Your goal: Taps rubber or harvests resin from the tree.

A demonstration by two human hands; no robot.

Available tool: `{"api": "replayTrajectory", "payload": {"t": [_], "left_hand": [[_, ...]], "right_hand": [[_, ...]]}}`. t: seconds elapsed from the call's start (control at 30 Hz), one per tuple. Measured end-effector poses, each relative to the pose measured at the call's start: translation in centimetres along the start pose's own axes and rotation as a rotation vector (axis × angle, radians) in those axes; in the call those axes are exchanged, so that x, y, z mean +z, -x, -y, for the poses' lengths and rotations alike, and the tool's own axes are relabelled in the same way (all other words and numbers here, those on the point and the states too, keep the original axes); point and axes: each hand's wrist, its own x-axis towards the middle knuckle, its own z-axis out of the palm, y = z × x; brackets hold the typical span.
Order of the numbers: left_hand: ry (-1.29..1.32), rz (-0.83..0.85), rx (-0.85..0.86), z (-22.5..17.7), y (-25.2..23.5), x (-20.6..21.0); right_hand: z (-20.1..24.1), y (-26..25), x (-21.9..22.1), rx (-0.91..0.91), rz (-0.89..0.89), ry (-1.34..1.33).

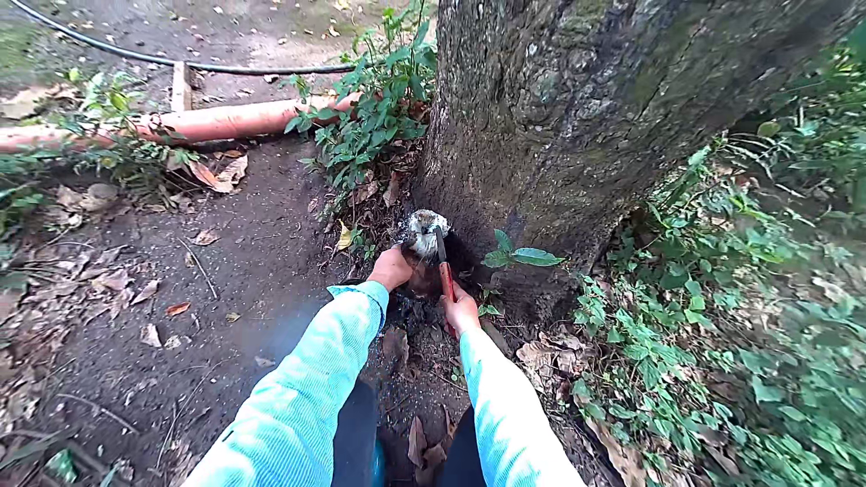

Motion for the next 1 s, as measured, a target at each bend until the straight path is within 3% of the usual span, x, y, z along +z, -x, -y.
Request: {"api": "replayTrajectory", "payload": {"t": [0.27,0.43,0.53,0.63,0.77,0.9,1.0], "left_hand": [[-0.017,-0.023,-0.057,5.3,4.2,-3.2],[0.077,-0.049,-0.173,15.5,8.2,-5.0],[0.288,-0.077,-0.314,18.3,10.6,-5.9],[0.315,-0.075,-0.297,16.4,9.5,-6.3],[0.337,-0.016,-0.251,10.5,4.5,-5.0],[0.477,0.018,-0.249,5.0,0.4,-3.1],[0.578,0.084,-0.229,3.5,-1.4,-1.3]], "right_hand": [[0.7,-0.3,0.6,0.044,0.009,-0.223],[1.4,0.0,0.5,0.063,0.021,-0.3],[2.0,0.5,-0.1,0.056,0.039,-0.311],[2.1,0.9,-0.8,0.04,0.036,-0.286],[1.6,1.2,-1.7,0.021,0.01,-0.227],[0.9,1.3,-3.3,-0.121,-0.024,0.137],[1.7,2.7,-4.9,-0.218,-0.094,0.395]]}}
